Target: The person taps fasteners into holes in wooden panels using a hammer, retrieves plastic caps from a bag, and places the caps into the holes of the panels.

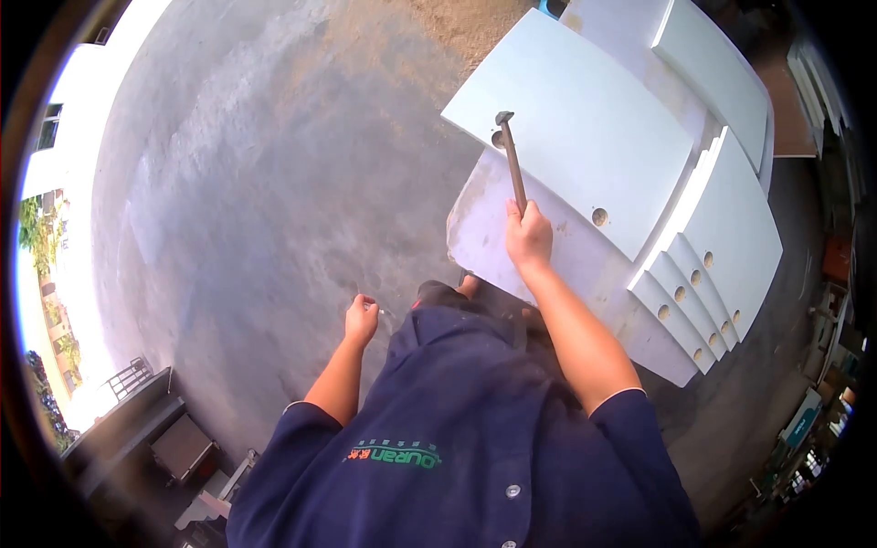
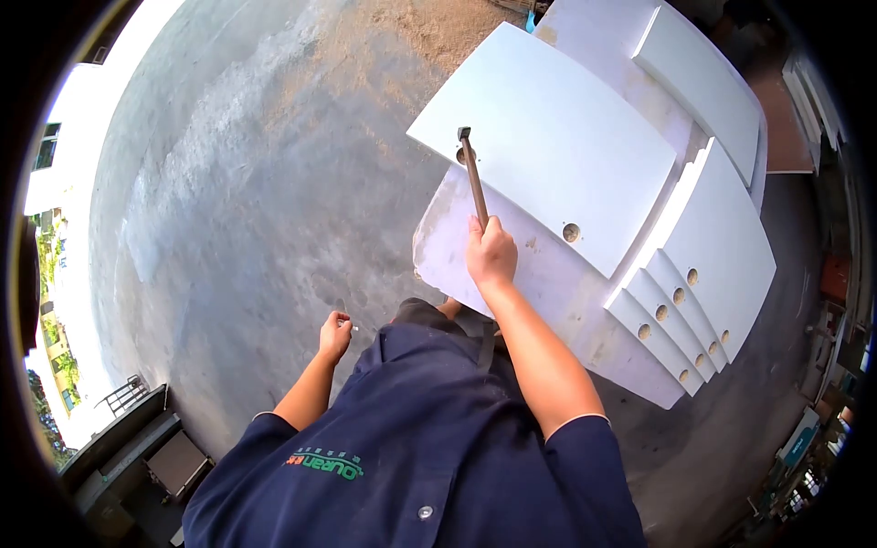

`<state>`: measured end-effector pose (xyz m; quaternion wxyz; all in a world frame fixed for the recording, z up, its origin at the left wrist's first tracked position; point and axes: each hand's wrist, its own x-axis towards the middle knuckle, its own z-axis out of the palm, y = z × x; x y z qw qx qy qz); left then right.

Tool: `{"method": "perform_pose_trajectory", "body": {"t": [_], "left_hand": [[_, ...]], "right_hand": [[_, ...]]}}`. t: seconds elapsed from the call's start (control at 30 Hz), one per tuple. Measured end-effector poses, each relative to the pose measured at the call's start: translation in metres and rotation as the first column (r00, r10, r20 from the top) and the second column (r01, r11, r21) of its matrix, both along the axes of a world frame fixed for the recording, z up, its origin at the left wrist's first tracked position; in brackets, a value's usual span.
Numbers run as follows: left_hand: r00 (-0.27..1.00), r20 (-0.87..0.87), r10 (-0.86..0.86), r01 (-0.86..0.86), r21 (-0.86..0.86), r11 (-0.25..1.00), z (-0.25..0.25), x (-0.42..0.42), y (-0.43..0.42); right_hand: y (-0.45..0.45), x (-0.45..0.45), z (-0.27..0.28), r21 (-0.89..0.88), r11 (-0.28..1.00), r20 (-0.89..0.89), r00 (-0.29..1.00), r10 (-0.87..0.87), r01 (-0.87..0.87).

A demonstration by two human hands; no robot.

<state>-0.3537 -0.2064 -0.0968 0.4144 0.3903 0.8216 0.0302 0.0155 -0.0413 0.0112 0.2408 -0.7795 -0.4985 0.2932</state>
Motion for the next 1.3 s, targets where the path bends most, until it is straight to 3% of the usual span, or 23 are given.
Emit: {"method": "perform_pose_trajectory", "body": {"t": [0.03,0.17,0.23,0.33,0.4,0.53,0.63,0.73,0.77,0.87,1.0,1.03,1.07,1.27,1.3], "left_hand": [[1.0,0.006,0.01,-0.01,0.0,1.0,-0.003,0.001,0.0],[0.998,0.057,0.003,-0.005,0.03,1.0,-0.007,0.016,0.018],[0.992,0.128,0.015,-0.021,0.052,0.998,0.02,0.038,0.05],[0.967,0.254,-0.021,-0.038,0.224,0.974,0.035,0.063,0.096],[0.945,0.317,-0.084,-0.026,0.328,0.944,0.048,0.089,0.133],[0.904,0.208,-0.373,0.252,0.445,0.859,0.105,0.162,0.211],[0.827,0.021,-0.561,0.481,0.488,0.728,0.114,0.214,0.258],[0.724,-0.213,-0.656,0.68,0.383,0.626,0.097,0.242,0.29],[0.675,-0.259,-0.691,0.737,0.264,0.622,0.118,0.252,0.292],[0.577,-0.369,-0.729,0.816,0.221,0.535,0.108,0.258,0.291],[0.502,-0.397,-0.769,0.859,0.126,0.496,0.123,0.27,0.284],[0.405,-0.374,-0.834,0.913,0.121,0.389,0.112,0.267,0.288],[0.421,-0.384,-0.822,0.906,0.13,0.404,0.108,0.27,0.284],[0.471,-0.37,-0.801,0.881,0.143,0.452,0.112,0.303,0.25],[0.516,-0.325,-0.793,0.853,0.113,0.509,0.117,0.309,0.25]], "right_hand": [[-0.001,0.0,0.002,0.043,0.999,-0.053,0.999,-0.012,0.014],[0.001,0.007,-0.011,-0.01,0.999,0.096,0.994,0.042,-0.041],[-0.001,0.009,-0.024,-0.045,0.999,0.153,0.988,0.035,-0.029],[-0.007,0.016,-0.015,-0.106,0.994,0.087,0.996,0.036,-0.026],[-0.016,0.025,-0.007,-0.016,0.999,0.028,0.999,-0.04,0.04],[-0.067,0.056,0.01,0.019,0.982,-0.088,0.978,-0.187,0.19],[-0.117,0.081,0.022,-0.005,0.955,-0.161,0.942,-0.294,0.298],[-0.175,0.102,0.013,-0.061,0.886,-0.315,0.834,-0.454,0.459],[-0.195,0.104,0.008,-0.07,0.856,-0.356,0.789,-0.501,0.512],[-0.238,0.102,0.024,-0.243,0.691,-0.546,0.492,-0.678,0.681],[-0.263,0.091,0.039,-0.321,0.516,-0.557,0.282,-0.781,0.795],[-0.269,0.091,0.039,-0.329,0.494,-0.571,0.247,-0.783,0.805],[-0.272,0.091,0.039,-0.337,0.473,-0.585,0.213,-0.783,0.814],[-0.288,0.103,0.049,-0.272,0.529,-0.602,0.286,-0.745,0.804],[-0.289,0.105,0.051,-0.27,0.537,-0.606,0.293,-0.74,0.799]]}}
